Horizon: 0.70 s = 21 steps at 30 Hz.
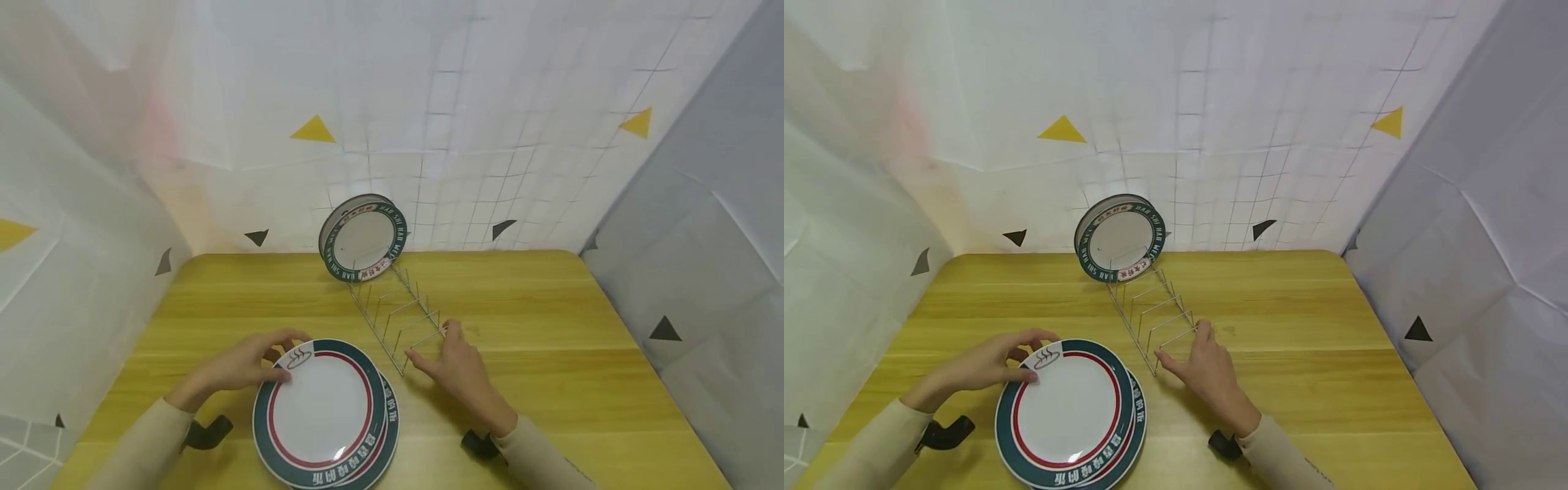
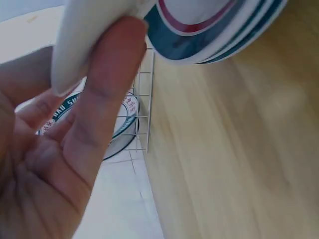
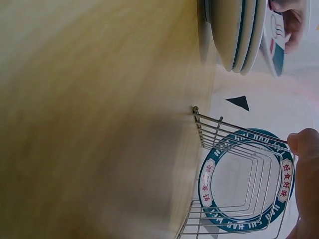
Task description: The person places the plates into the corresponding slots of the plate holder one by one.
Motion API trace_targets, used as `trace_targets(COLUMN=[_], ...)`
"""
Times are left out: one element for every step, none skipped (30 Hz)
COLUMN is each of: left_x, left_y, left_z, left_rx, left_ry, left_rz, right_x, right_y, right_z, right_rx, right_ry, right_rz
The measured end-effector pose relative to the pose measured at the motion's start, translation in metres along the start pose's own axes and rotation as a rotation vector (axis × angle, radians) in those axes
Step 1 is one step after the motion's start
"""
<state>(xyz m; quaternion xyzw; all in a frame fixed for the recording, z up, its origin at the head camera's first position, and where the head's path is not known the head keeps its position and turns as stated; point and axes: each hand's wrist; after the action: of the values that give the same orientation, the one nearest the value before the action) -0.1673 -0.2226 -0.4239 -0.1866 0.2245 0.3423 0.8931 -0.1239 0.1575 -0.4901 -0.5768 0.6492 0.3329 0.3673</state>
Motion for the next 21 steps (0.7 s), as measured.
trace_targets(left_x=[-0.002,-0.005,-0.006,-0.008,-0.01,-0.011,-0.012,-0.014,-0.015,-0.017,-0.02,-0.023,-0.027,-0.031,-0.036,-0.042,-0.048,-0.055,-0.062,-0.069,-0.077], left_y=[0.0,0.001,0.001,0.002,0.003,0.003,0.005,0.006,0.007,0.008,0.01,0.011,0.012,0.013,0.014,0.016,0.018,0.021,0.024,0.027,0.031], left_z=[0.003,0.006,0.009,0.013,0.016,0.02,0.023,0.026,0.03,0.033,0.037,0.041,0.045,0.05,0.055,0.06,0.065,0.07,0.075,0.079,0.083], left_rx=[0.002,0.003,0.003,0.0,0.003,0.007,0.016,0.023,0.037,0.044,0.064,0.086,0.097,0.11,0.126,0.14,0.165,0.182,0.19,0.209,0.224], left_ry=[-0.025,-0.039,-0.051,-0.051,-0.051,-0.047,-0.034,-0.019,-0.005,0.011,0.025,0.044,0.066,0.095,0.126,0.163,0.207,0.24,0.273,0.305,0.336], left_rz=[-0.026,-0.045,-0.067,-0.083,-0.1,-0.115,-0.129,-0.137,-0.141,-0.135,-0.125,-0.109,-0.085,-0.049,-0.011,0.034,0.082,0.13,0.179,0.226,0.267], right_x=[0.0,0.0,-0.001,-0.001,-0.001,-0.001,-0.001,-0.001,-0.001,-0.001,-0.001,-0.001,-0.001,-0.001,-0.001,-0.001,-0.001,-0.001,-0.001,-0.001,-0.001], right_y=[0.0,0.0,0.0,0.0,0.0,0.0,0.0,0.0,0.0,0.0,0.0,0.0,0.0,0.0,0.0,0.0,0.0,0.0,-0.001,-0.001,-0.001], right_z=[0.0,0.0,0.0,0.0,0.0,0.0,0.0,0.001,0.001,0.001,0.001,0.002,0.002,0.001,0.001,0.001,0.001,0.001,0.001,0.001,0.001], right_rx=[0.0,0.0,0.0,-0.001,-0.004,-0.006,-0.007,-0.007,-0.01,-0.011,-0.014,-0.015,-0.016,-0.018,-0.02,-0.019,-0.018,-0.017,-0.016,-0.015,-0.015], right_ry=[0.0,0.0,0.003,0.005,0.006,0.006,0.007,0.005,0.005,0.003,0.003,0.003,0.005,0.007,0.008,0.01,0.011,0.012,0.014,0.014,0.015], right_rz=[0.0,-0.002,-0.003,-0.004,-0.004,-0.004,-0.004,-0.005,-0.003,-0.002,-0.002,-0.002,-0.003,-0.004,-0.003,-0.003,-0.003,-0.003,-0.003,-0.003,-0.005])
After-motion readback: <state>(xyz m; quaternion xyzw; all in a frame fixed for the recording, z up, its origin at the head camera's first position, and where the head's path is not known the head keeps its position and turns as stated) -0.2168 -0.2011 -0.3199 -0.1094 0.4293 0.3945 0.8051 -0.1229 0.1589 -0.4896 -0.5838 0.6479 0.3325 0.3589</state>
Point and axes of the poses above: each hand's wrist, its own y-axis towards the middle knuckle, its own x-axis out of the palm, z = x × y, and after that the axes turned 4 degrees about -y, right-handed
